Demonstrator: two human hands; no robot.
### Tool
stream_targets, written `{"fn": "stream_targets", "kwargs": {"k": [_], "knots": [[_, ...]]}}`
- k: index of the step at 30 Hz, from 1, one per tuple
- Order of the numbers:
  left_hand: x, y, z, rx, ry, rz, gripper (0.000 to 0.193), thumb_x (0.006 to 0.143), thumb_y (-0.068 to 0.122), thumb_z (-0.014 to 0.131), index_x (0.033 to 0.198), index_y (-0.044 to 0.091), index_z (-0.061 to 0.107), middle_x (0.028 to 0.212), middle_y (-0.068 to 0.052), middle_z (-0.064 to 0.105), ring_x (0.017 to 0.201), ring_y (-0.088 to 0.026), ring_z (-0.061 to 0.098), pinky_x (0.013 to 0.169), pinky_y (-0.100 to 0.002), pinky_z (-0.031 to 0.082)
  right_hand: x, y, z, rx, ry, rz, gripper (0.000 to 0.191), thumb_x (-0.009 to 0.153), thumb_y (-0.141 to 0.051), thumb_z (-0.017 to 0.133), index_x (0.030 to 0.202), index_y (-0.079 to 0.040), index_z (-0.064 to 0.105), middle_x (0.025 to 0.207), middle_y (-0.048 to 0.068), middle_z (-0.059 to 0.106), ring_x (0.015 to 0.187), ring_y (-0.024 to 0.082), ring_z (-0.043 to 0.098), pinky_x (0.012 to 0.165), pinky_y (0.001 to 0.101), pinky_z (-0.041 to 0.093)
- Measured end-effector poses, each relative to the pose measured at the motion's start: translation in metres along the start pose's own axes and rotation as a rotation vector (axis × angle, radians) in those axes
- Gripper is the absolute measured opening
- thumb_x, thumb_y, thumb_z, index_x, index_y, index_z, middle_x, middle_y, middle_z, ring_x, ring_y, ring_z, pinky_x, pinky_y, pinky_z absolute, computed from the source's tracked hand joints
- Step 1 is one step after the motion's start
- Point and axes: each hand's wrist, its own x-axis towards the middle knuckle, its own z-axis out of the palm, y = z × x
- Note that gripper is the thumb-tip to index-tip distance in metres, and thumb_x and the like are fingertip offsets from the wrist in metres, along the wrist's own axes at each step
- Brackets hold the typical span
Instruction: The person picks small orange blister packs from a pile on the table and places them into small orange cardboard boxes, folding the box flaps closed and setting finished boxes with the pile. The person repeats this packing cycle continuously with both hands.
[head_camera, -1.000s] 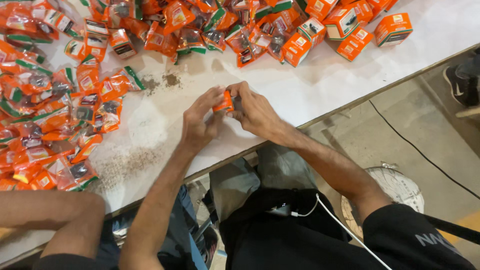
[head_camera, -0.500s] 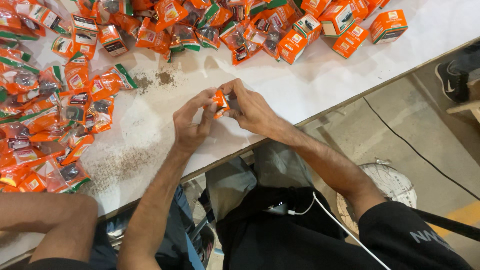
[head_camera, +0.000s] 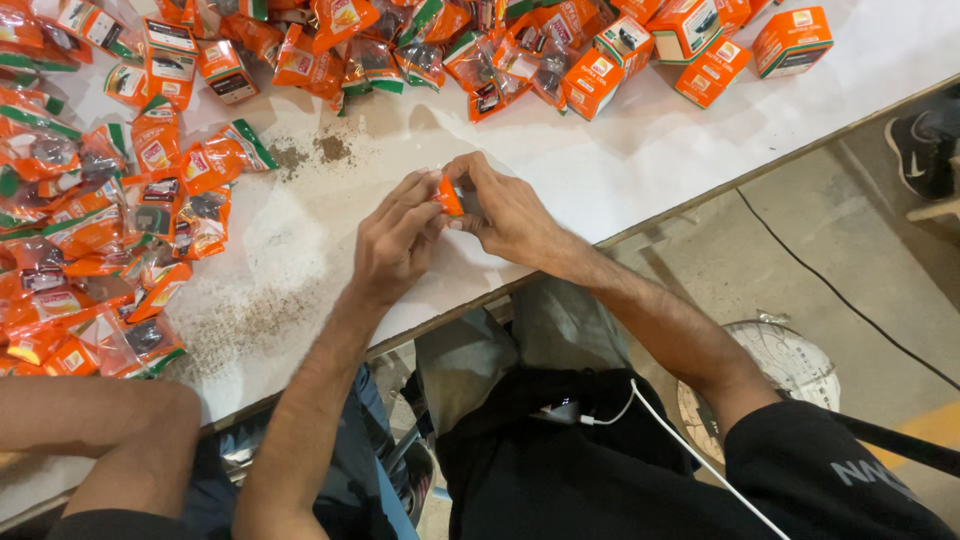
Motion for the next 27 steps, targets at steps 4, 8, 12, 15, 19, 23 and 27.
{"fn": "stream_targets", "kwargs": {"k": [4,8,12,15,19,23,27], "knots": [[0.002,0.0,-0.001,-0.062,-0.04,-0.065,0.016,0.091,-0.003,0.075,0.102,-0.002,0.064,0.122,-0.022,0.071,0.119,-0.04,0.069,0.096,-0.044,0.06,-0.001,0.0,0.0,0.031,0.054,-0.168,0.061,0.087,-0.011,0.08,0.134,-0.008,0.042,0.121,0.017,0.069,0.11,0.04,0.068,0.084,0.0462,0.055],[0.002,-0.002,0.001,-0.121,0.038,-0.123,0.014,0.091,-0.004,0.075,0.1,-0.001,0.065,0.119,-0.02,0.072,0.117,-0.038,0.071,0.095,-0.042,0.061,0.0,-0.001,-0.002,0.053,0.048,-0.205,0.062,0.087,-0.012,0.079,0.136,-0.008,0.042,0.125,0.018,0.067,0.115,0.039,0.068,0.089,0.0454,0.056],[-0.003,-0.006,0.0,-0.052,-0.047,-0.008,0.016,0.091,-0.005,0.076,0.103,-0.002,0.065,0.132,-0.022,0.066,0.129,-0.041,0.063,0.104,-0.045,0.057,0.001,-0.002,-0.003,0.0,0.049,-0.196,0.061,0.089,-0.015,0.08,0.137,-0.008,0.042,0.123,0.017,0.068,0.115,0.041,0.066,0.088,0.0464,0.055],[-0.01,-0.007,0.0,-0.054,-0.122,-0.017,0.02,0.088,-0.008,0.073,0.105,-0.002,0.066,0.145,-0.024,0.058,0.141,-0.042,0.053,0.11,-0.045,0.054,0.0,-0.003,-0.001,-0.003,0.017,-0.097,0.064,0.089,-0.02,0.082,0.139,-0.009,0.043,0.122,0.015,0.069,0.113,0.038,0.068,0.088,0.0464,0.055],[-0.021,-0.009,-0.001,-0.079,-0.162,-0.077,0.023,0.089,-0.009,0.067,0.109,0.0,0.065,0.155,-0.024,0.052,0.15,-0.042,0.043,0.119,-0.047,0.048,-0.001,-0.003,-0.002,-0.113,0.068,-0.345,0.072,0.084,-0.01,0.079,0.146,-0.007,0.043,0.136,0.018,0.058,0.121,0.044,0.06,0.096,0.0497,0.052],[-0.014,-0.038,-0.02,0.055,-0.091,-0.006,0.034,0.095,0.017,0.075,0.123,0.0,0.066,0.146,-0.024,0.055,0.143,-0.04,0.045,0.121,-0.057,0.033,0.017,0.011,-0.025,-0.223,0.105,-0.264,0.069,0.081,-0.003,0.079,0.142,-0.012,0.049,0.137,0.016,0.059,0.122,0.041,0.059,0.098,0.0455,0.052],[0.018,-0.121,-0.066,0.225,0.268,-0.169,0.019,0.105,0.009,0.065,0.122,0.002,0.06,0.143,-0.018,0.059,0.144,-0.037,0.053,0.123,-0.047,0.039,0.035,0.035,-0.069,-0.697,0.67,-0.252,0.088,0.098,-0.015,0.087,0.161,-0.006,0.026,0.16,0.027,0.022,0.15,0.049,0.02,0.129,0.0636,0.021]]}}
